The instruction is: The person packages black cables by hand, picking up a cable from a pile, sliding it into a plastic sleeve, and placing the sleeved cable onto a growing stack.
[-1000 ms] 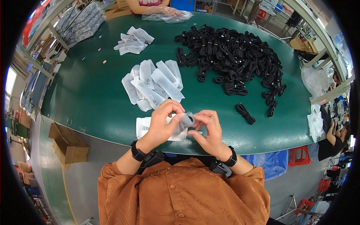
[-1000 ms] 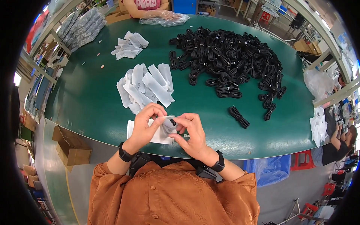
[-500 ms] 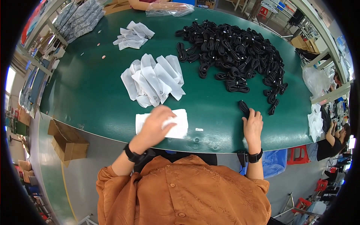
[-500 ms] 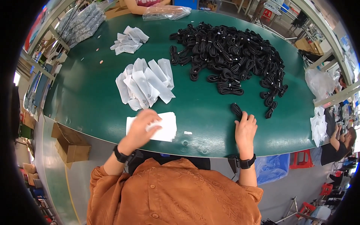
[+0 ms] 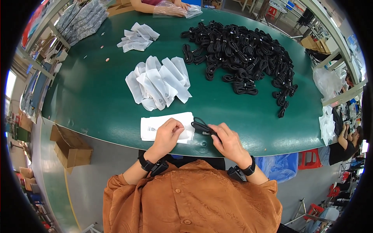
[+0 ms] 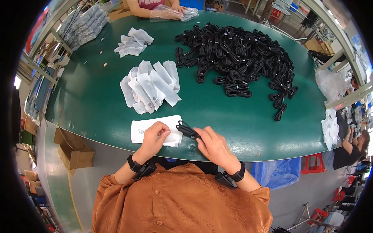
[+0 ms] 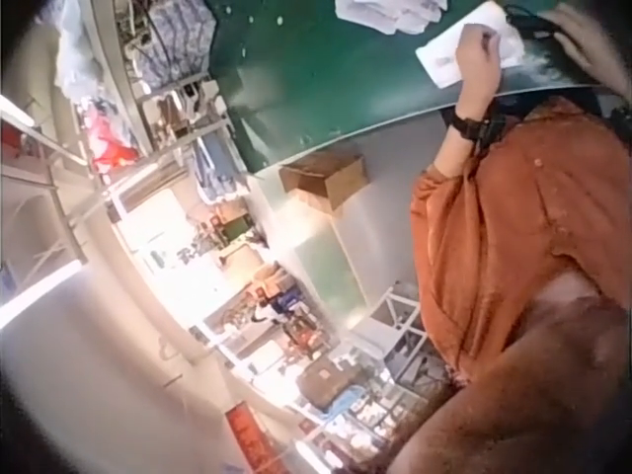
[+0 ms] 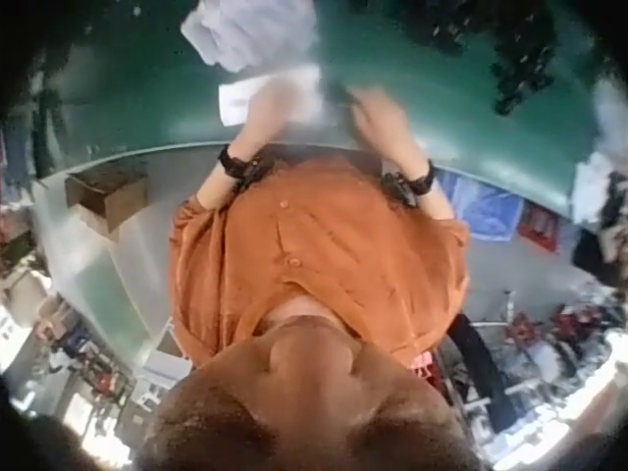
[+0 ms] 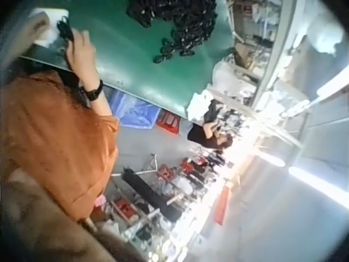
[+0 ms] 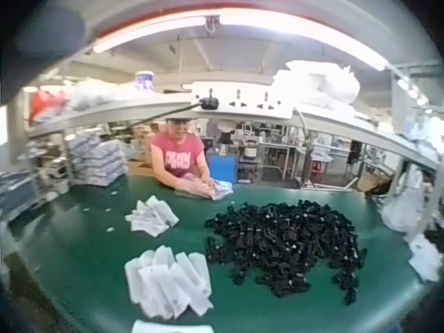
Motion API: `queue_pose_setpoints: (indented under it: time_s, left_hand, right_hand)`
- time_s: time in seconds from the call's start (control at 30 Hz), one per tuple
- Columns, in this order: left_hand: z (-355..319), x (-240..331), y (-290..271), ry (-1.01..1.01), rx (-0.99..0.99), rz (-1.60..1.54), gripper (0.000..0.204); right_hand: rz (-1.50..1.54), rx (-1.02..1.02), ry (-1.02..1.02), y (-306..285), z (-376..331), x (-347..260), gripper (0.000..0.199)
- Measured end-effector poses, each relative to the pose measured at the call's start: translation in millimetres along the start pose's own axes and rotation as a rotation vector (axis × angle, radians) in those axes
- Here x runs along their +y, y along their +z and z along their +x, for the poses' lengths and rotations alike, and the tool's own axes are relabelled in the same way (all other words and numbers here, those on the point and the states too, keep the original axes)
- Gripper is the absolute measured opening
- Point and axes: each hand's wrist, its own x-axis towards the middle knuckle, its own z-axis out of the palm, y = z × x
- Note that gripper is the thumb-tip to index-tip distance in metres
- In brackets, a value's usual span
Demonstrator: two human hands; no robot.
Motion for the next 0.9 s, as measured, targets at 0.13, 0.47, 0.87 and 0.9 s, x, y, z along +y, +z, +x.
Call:
queue_pose_setpoints:
  time_s: [0.13,0.47,0.87,0.9]
  left_hand:
    - [2,0,-4,-0.069,0.005,-0.116,0.006]
    - [5,15,0,0.373,-0.009,0.089,0.007]
    - [20,15,-17,0.166,0.031,-0.016,0.008]
    - [20,16,-17,0.17,0.017,-0.023,0.009]
  right_hand:
    - [-0.075,-0.077,-0.088,3,-4,3,0.04]
    - [0.377,-0.256,0.164,15,1,11,0.035]
    - [0.026,-0.06,-0.374,3,20,1,0.038]
    - [-0.012,-0.076,-0.418,0,20,0,0.038]
